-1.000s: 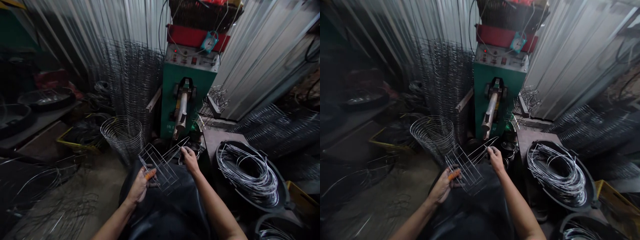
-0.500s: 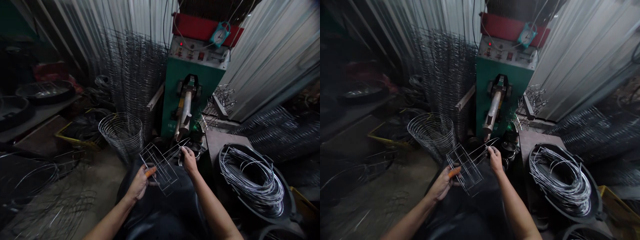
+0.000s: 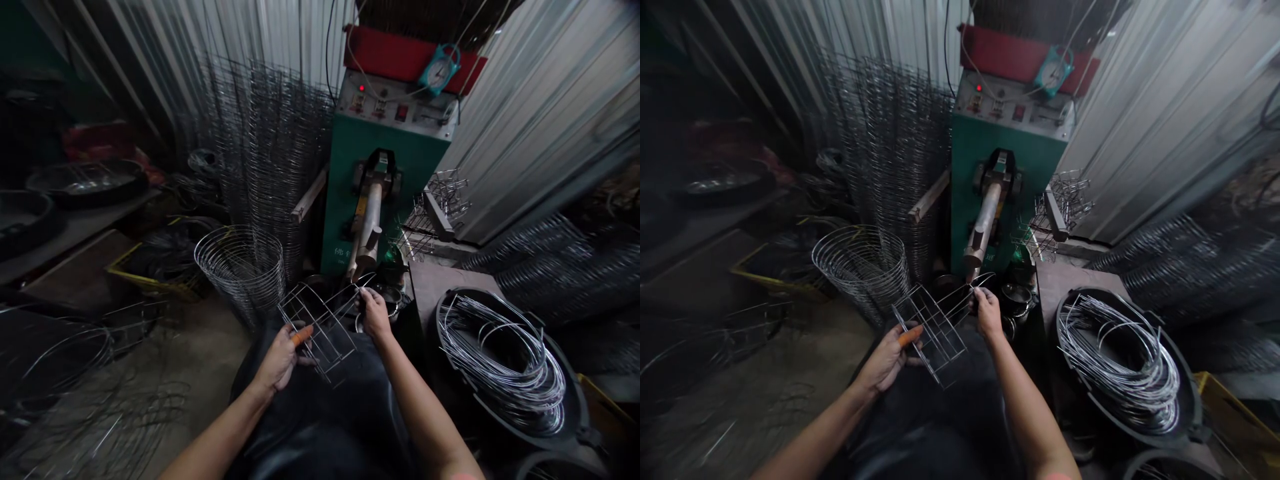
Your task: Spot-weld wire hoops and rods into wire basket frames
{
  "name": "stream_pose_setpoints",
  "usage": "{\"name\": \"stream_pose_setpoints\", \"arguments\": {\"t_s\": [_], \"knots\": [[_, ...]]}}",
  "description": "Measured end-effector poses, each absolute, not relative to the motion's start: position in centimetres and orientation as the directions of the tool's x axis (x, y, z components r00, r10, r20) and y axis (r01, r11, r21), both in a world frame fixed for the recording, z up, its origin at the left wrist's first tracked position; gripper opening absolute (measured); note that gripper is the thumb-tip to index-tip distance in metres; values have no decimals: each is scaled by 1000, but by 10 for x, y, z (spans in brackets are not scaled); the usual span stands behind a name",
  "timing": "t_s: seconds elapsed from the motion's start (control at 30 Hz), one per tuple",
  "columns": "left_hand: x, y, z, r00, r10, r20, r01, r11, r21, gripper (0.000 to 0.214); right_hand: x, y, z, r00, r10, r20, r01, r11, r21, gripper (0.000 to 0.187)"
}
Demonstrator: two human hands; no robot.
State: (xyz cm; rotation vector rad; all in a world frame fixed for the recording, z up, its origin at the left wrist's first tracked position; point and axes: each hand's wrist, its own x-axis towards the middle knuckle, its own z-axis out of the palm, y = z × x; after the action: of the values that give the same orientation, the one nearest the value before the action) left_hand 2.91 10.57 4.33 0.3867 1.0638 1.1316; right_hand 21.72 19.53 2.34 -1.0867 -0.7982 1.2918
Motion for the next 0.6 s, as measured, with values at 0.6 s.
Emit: {"name": "stream_pose_setpoints", "arguments": {"t_s": [0.6], "knots": [[29, 111, 43, -53, 908, -415, -548, 321, 773, 41, 242, 219, 30, 198, 971, -131, -146, -103, -984, 29]]}}
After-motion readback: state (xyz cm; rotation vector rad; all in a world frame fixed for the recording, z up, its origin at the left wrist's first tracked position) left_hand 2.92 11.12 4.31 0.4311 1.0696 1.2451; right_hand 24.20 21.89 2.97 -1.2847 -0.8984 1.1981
